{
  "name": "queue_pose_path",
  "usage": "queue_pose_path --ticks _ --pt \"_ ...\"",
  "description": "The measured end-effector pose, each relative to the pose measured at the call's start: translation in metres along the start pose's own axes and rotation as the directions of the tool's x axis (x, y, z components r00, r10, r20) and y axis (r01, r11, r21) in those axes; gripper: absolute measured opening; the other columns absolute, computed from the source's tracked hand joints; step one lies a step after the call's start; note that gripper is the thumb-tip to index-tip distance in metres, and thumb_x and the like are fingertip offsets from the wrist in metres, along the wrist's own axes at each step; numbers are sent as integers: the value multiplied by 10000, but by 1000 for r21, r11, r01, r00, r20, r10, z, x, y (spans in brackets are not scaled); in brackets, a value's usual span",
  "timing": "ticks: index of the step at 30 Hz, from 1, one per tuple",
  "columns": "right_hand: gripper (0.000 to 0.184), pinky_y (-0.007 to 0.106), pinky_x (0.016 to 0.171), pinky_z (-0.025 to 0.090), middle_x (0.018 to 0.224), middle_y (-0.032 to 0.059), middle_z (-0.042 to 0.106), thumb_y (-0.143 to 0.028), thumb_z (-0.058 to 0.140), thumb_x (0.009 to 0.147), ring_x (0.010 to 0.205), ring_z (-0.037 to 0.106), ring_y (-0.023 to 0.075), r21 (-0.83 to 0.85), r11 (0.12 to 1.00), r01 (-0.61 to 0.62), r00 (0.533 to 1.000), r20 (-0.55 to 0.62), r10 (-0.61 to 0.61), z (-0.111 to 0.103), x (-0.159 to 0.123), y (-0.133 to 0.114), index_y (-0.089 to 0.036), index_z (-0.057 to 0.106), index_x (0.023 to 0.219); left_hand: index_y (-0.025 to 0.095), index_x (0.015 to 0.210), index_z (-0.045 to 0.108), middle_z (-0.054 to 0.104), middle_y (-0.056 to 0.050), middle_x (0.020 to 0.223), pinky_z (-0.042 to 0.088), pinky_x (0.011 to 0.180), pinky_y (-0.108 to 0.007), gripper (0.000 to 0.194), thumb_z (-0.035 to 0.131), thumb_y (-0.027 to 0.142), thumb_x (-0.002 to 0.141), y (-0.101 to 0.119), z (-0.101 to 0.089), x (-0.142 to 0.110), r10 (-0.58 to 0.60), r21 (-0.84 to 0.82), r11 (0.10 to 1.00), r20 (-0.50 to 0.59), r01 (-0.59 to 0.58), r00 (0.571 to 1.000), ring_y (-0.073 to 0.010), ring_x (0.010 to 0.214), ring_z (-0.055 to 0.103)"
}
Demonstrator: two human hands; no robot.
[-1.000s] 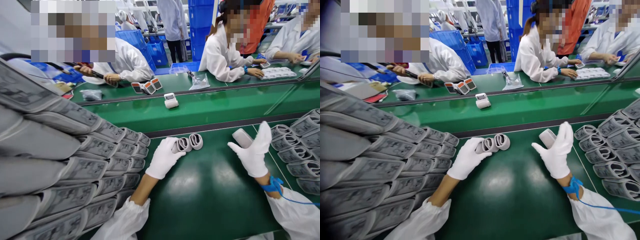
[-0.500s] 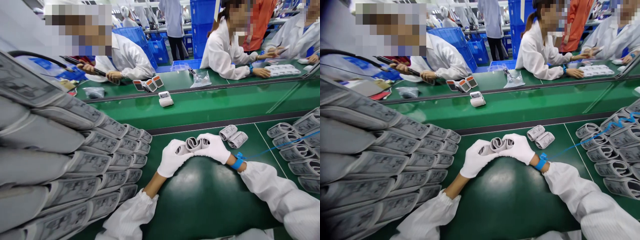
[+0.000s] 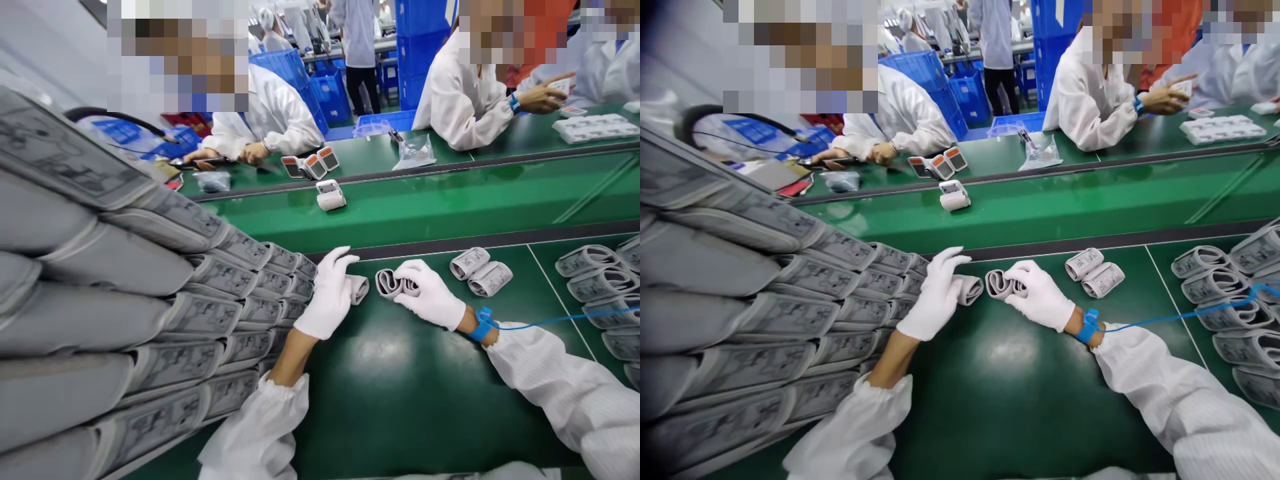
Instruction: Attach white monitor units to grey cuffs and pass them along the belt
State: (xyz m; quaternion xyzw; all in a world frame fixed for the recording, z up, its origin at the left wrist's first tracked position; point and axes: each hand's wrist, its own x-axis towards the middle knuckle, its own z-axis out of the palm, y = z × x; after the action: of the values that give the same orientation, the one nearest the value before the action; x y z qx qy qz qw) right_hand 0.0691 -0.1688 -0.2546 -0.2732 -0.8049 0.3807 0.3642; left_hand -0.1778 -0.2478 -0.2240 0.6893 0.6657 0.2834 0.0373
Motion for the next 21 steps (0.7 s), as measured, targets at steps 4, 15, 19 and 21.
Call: queue_pose_path --ticks 4,15,19,21 --pt "411 384 976 575 1180 89 652 -119 661 768 1075 678 235 -65 998 -11 998 -66 6 -1 0 4 -227 752 1154 221 1217 629 631 -130 1379 399 1236 -530 326 484 130 939 20 9 -5 52 20 999 -235 -49 971 -296 1408 541" --pt "415 405 919 597 1083 105 735 -416 651 921 977 717 242 30 970 -241 945 -219 242 -7 0 8 -161 642 1247 236 1240 452 581 -133 1256 553 1021 -447 451 745 268 898 63 86 -13 -75 -329 944 -232 -5 970 -270 1176 644" --pt "488 498 1157 493 1417 187 626 -466 520 1022 1342 608 295 -9 976 -219 950 -230 211 -6 -6 18 -158 550 1399 206 1276 396 546 -203 1347 556 1008 -505 410 655 298 972 56 92 -29 -162 -288 955 -287 77 944 -311 1229 630" --pt "537 554 1256 380 1614 215 443 -430 482 1048 1528 425 329 -131 978 -161 963 -237 126 -9 -16 16 -153 477 1508 159 1387 392 532 -249 1411 525 1059 -576 476 616 318 998 53 87 -42 -174 -193 973 -273 124 946 -366 1311 592"
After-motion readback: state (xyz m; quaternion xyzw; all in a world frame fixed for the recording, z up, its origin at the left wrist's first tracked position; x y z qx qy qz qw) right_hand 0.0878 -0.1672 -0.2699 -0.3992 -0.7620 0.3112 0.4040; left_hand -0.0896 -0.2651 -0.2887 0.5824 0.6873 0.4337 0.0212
